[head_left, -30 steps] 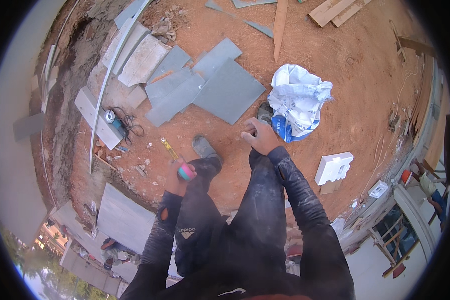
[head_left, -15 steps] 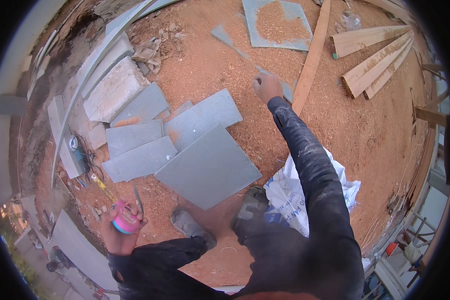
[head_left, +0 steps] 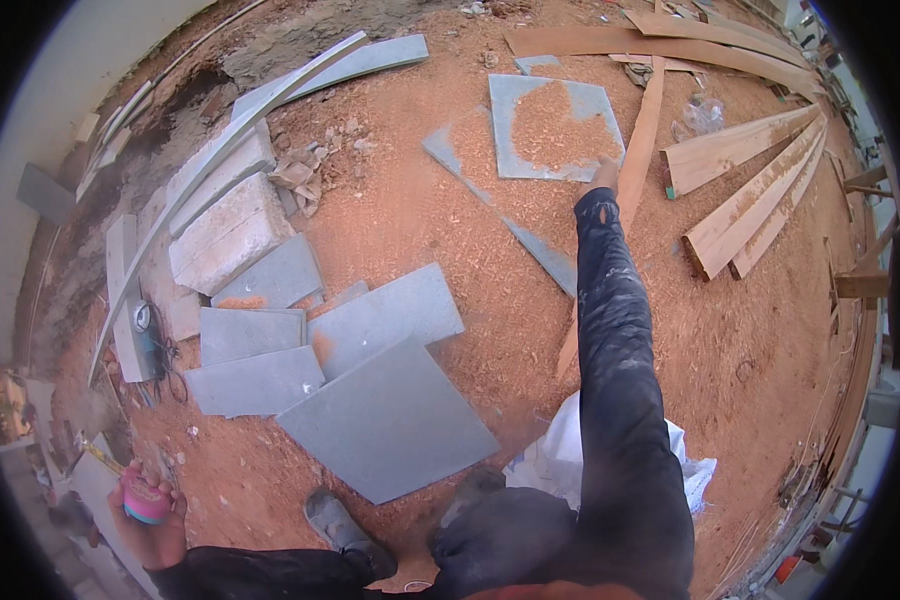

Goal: The person measures and marks large grey floor tiles using a tape measure and pencil. They lift and position the tiles on a prepared floor surface, aligning them with other tiles. The person also handles a bucket of mortar and a trowel, preparing to apply adhesive to the tiles.

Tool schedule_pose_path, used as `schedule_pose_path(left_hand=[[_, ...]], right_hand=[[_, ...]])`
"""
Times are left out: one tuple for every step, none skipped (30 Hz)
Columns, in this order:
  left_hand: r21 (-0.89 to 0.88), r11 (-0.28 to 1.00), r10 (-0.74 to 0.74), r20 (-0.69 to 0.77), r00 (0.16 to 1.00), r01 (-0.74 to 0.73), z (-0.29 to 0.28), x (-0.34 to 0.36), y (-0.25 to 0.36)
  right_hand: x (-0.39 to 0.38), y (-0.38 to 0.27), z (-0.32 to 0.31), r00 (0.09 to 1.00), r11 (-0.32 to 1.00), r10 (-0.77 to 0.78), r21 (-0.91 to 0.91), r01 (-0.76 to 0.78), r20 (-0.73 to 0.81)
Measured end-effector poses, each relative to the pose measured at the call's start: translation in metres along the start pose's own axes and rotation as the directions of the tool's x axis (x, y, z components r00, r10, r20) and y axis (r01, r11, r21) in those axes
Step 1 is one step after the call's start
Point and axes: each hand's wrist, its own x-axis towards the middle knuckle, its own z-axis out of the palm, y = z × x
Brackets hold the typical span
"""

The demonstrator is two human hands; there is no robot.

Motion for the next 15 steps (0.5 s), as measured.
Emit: schedule_pose_path(left_hand=[[-0.005,1.000,-0.018,-0.010,1.000,0.018,-0.001,-0.002,-0.001],[-0.023,0.998,-0.054,0.033,0.998,0.055,-0.004,-0.005,-0.001],[-0.006,1.000,-0.012,-0.011,1.000,0.011,-0.008,-0.008,-0.001],[-0.003,1.000,0.005,-0.004,1.000,-0.005,-0.012,-0.011,-0.001],[-0.017,1.000,-0.001,0.008,1.000,0.001,-0.016,-0.014,-0.002],[-0.023,1.000,0.019,0.012,1.000,-0.018,-0.020,-0.017,-0.002],[-0.047,0.999,0.021,0.022,1.000,-0.020,-0.023,-0.019,-0.002],[-0.090,0.996,0.011,0.007,1.000,-0.010,-0.025,-0.021,-0.003],[-0.092,0.995,0.036,0.051,0.998,-0.032,-0.026,-0.024,-0.004],[-0.108,0.993,0.048,0.071,0.996,-0.041,-0.027,-0.025,-0.005],[-0.139,0.989,0.060,0.105,0.993,-0.045,-0.028,-0.028,-0.005],[-0.137,0.988,0.076,0.079,0.994,-0.065,-0.029,-0.031,-0.005],[-0.148,0.986,0.091,0.067,0.994,-0.080,-0.031,-0.034,-0.004],[-0.172,0.982,0.100,0.084,0.991,-0.084,-0.033,-0.036,-0.003],[-0.170,0.980,0.118,0.050,0.992,-0.108,-0.035,-0.040,-0.002]], right_hand=[[0.005,-0.003,-0.002,0.998,1.000,-0.007,-0.020,0.008,0.057],[0.008,-0.004,-0.007,0.995,0.999,0.000,-0.049,0.005,0.099],[0.009,-0.004,-0.011,0.990,0.996,-0.011,-0.090,0.024,0.143],[0.009,-0.003,-0.017,0.965,0.996,-0.062,-0.049,0.077,0.253],[0.010,-0.003,-0.021,0.965,0.997,-0.030,-0.061,0.048,0.262],[0.009,-0.001,-0.024,0.958,0.996,0.002,-0.084,0.023,0.285],[0.009,0.000,-0.025,0.956,0.995,0.021,-0.104,0.010,0.292],[0.008,0.002,-0.022,0.950,0.993,0.075,-0.111,-0.043,0.304],[0.006,0.009,-0.017,0.961,0.992,0.067,-0.117,-0.037,0.268],[0.003,0.017,-0.010,0.974,0.993,0.039,-0.117,-0.013,0.224],[-0.001,0.022,-0.001,0.983,0.993,0.011,-0.117,0.010,0.181],[-0.006,0.027,0.007,0.992,0.988,-0.035,-0.147,0.052,0.120],[-0.016,0.037,0.012,0.995,0.980,-0.080,-0.180,0.090,0.061],[-0.029,0.043,0.017,0.992,0.971,-0.124,-0.209,0.118,-0.015],[-0.043,0.044,0.023,0.975,0.928,-0.223,-0.302,0.217,0.015]])
